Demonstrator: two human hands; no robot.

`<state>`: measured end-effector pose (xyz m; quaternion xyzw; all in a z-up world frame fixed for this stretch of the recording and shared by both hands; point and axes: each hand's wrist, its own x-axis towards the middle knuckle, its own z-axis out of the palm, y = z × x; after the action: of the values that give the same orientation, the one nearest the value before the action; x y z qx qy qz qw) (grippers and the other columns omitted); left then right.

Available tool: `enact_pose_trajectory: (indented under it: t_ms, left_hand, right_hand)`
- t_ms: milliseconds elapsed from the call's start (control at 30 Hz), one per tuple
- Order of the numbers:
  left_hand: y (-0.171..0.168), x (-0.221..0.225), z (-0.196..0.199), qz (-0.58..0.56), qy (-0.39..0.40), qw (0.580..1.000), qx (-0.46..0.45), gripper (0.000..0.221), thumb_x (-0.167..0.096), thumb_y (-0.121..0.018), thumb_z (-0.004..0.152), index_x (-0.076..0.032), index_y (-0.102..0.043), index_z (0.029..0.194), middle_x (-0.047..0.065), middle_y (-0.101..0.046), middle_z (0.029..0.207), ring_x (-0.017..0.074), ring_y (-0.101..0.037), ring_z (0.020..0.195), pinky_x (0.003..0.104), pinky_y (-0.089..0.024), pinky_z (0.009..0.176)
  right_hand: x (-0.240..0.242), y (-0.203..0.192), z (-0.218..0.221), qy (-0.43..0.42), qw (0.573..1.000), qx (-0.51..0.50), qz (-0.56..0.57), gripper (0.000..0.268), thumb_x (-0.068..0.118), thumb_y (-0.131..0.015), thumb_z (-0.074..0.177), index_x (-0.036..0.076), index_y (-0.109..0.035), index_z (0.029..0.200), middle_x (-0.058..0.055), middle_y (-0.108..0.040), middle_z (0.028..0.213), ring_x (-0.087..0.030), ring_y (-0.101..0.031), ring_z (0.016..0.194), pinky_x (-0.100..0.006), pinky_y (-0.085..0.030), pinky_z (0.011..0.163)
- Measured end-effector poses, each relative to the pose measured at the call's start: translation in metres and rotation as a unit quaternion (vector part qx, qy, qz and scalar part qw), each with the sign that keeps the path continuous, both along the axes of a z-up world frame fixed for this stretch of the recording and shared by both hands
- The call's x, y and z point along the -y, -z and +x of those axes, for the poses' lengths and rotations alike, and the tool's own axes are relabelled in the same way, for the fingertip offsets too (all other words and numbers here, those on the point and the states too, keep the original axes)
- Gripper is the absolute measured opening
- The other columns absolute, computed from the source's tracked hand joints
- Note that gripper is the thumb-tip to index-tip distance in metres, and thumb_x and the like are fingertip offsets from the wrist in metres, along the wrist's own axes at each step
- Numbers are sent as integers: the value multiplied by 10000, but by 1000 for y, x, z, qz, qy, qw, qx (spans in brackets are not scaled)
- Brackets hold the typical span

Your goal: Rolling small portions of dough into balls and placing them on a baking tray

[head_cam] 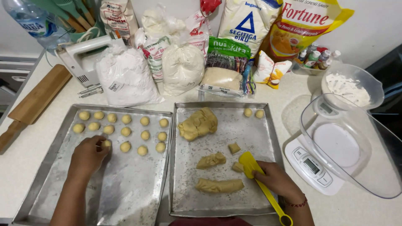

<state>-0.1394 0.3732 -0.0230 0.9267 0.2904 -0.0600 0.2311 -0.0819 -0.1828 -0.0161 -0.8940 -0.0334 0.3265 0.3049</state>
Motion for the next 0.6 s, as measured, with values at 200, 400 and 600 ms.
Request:
enact_pose_trajectory:
  t_ms: [200, 400, 600]
  left_hand:
    - [-54, 29, 8, 54, -6, 990, -134, 550, -399, -487, 1018, -224, -467, 1539, 125, -529, 1527, 394, -615, 1276, 559, -566, 945]
    - [-128, 155, 56, -144, 144, 975, 91, 494, -369, -661, 917, -234, -607, 1389, 46, -658, 1360, 245, -671, 1111, 415, -561, 907]
    - [-74, 302, 160, -147, 468, 865, 104, 420, -235, -612, 1000, -129, -573, 1405, 122, -595, 1395, 307, -596, 1218, 476, -497, 1037]
  right_hand:
    - [2, 4, 2, -17, 1000, 9, -15, 192, 271, -583, 977, 147, -657, 850, 46, -696, 818, -88, -590, 749, -277, -435, 695]
    - [4, 5, 4, -24, 1000, 12, -1, 144, 238, -595, 924, 138, -691, 885, 37, -709, 854, -98, -609, 774, -283, -450, 718]
    - [5, 3, 3, -36, 999, 19, -6, 147, 256, -589, 932, 145, -661, 868, 33, -700, 862, -102, -610, 781, -291, -445, 724]
